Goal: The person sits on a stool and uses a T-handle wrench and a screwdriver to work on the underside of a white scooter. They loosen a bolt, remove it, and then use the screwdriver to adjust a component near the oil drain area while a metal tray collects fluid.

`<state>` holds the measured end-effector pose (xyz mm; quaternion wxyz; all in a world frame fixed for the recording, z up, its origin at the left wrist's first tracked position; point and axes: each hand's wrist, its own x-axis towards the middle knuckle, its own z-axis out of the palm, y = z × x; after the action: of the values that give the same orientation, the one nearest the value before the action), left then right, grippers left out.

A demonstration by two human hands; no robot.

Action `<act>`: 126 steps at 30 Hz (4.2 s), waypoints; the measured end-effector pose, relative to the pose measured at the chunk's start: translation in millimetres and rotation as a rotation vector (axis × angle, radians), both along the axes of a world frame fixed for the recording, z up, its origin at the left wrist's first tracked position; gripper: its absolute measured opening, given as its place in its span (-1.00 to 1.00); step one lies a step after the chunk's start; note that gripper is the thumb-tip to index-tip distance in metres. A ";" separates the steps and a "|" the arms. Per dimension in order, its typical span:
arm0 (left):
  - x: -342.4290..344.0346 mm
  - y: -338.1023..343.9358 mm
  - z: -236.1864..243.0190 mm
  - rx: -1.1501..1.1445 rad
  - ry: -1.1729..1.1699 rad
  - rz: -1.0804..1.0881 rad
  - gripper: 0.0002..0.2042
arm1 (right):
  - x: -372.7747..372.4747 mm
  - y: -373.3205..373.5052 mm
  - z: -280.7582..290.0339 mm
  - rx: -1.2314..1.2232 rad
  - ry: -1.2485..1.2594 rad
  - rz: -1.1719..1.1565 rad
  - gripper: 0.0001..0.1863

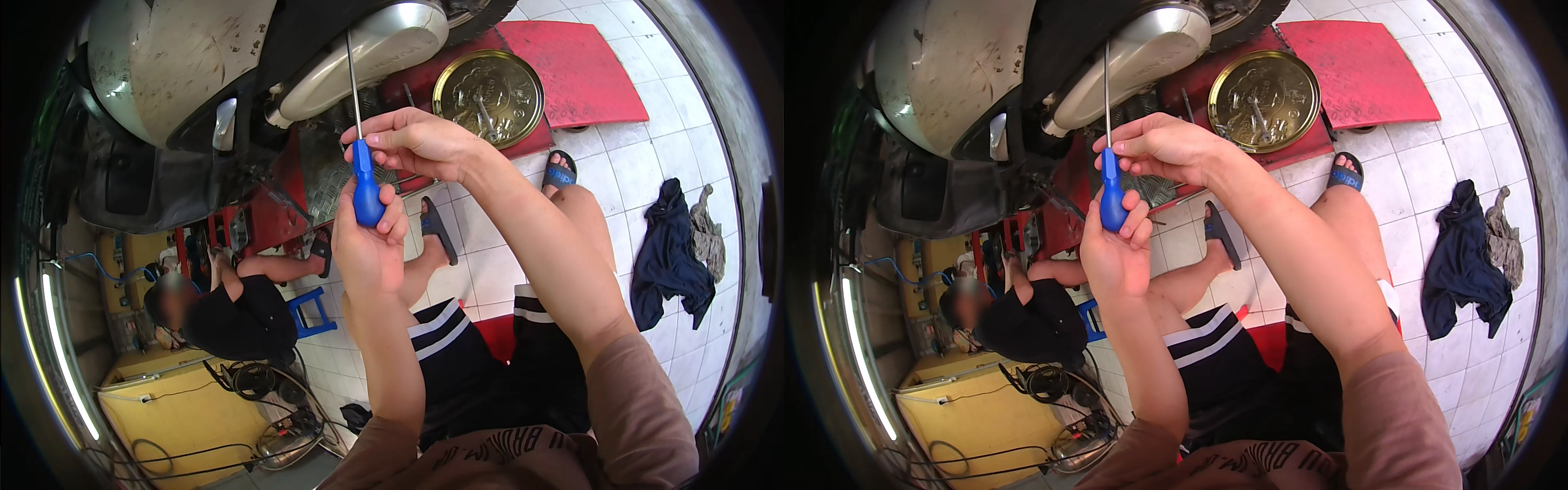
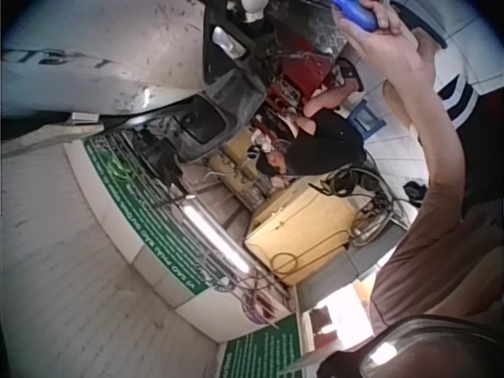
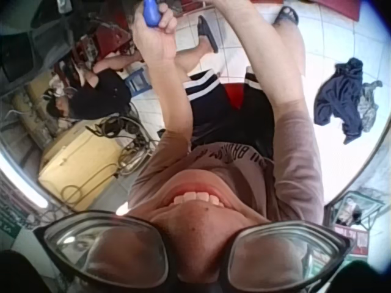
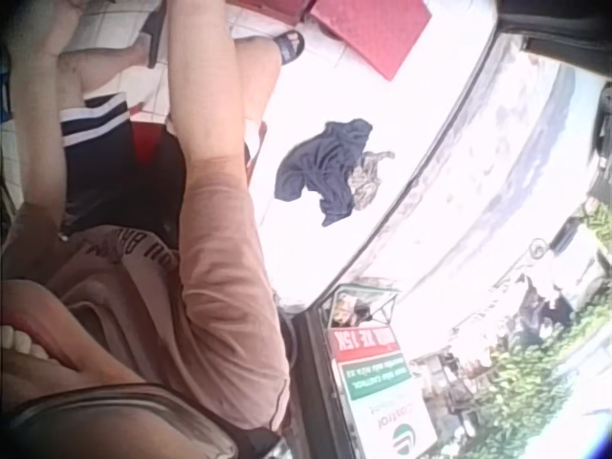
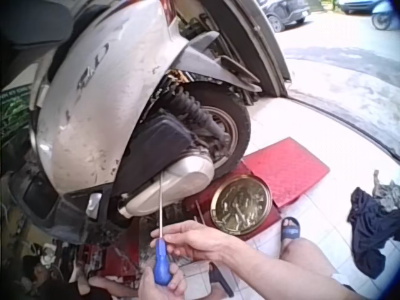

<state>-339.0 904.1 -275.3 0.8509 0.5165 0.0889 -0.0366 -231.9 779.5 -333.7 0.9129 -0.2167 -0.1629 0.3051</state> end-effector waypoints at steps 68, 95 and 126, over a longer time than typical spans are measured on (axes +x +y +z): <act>-10.2 -18.1 -3.5 0.682 -0.195 0.084 -0.68 | 23.5 13.0 0.4 -0.140 0.192 -0.212 -0.80; 1.1 -4.1 -5.0 0.404 -0.083 0.054 -0.74 | 79.1 10.6 28.8 -0.871 -0.291 -0.934 -0.40; -0.4 13.3 -48.6 0.253 -0.107 -0.161 -0.56 | 114.5 45.8 25.0 -0.881 -0.063 -1.154 -0.49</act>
<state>-339.4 917.4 -323.9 0.7770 0.6261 0.0058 -0.0656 -117.4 825.3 -308.7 0.7515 -0.6243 0.0891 -0.1940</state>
